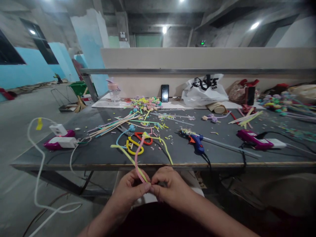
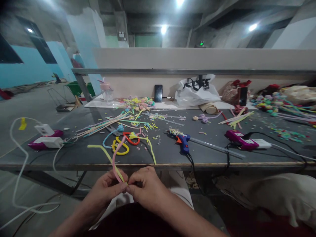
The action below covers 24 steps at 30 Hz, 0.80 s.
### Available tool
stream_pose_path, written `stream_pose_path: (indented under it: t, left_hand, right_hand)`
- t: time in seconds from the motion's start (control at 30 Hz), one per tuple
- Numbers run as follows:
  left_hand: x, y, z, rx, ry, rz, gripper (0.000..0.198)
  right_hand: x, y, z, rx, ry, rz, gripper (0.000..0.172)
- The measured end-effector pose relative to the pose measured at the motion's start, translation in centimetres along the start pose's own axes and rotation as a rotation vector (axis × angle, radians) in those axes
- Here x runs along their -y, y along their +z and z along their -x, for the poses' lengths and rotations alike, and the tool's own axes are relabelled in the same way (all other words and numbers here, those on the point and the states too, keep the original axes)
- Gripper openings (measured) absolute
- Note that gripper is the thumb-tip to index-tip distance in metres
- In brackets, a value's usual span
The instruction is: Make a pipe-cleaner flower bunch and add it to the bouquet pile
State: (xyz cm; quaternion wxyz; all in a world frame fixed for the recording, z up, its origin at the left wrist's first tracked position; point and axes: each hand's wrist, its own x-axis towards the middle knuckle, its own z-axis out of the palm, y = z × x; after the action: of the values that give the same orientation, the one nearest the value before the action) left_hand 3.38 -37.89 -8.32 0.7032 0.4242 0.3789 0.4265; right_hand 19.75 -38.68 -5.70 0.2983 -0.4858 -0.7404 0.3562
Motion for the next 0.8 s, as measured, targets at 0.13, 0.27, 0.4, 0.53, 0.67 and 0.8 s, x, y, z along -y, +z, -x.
stream_pose_path:
  t: [0.13,0.27,0.4,0.53,0.67,0.8]
  left_hand:
    - [-0.2,0.0,0.2,-0.035,-0.017,0.041,0.017]
    - [-0.3,0.3,0.2,-0.050,-0.049,0.086,0.019]
    - [0.1,0.3,0.3,-0.086,-0.059,0.121,0.021]
    - [0.1,0.1,0.4,-0.045,-0.074,0.068,0.021]
    - [-0.4,0.0,0.4,0.085,-0.111,-0.017,0.015]
    - [-1.0,0.1,0.5,0.140,-0.131,-0.090,0.016]
  right_hand:
    - [-0.4,-0.4,-0.1,0.280,0.246,-0.535,0.027]
    - [-1.2,-0.9,-0.1,0.379,0.273,-0.754,0.023]
    - [-2.0,-0.7,-0.3,0.478,0.345,-0.852,0.019]
    - [-2.7,0.0,-0.4,0.492,0.411,-0.930,0.015]
    - [-2.8,0.3,-0.4,0.468,0.425,-0.943,0.011]
    - [-2.2,0.2,-0.3,0.460,0.424,-0.918,0.011]
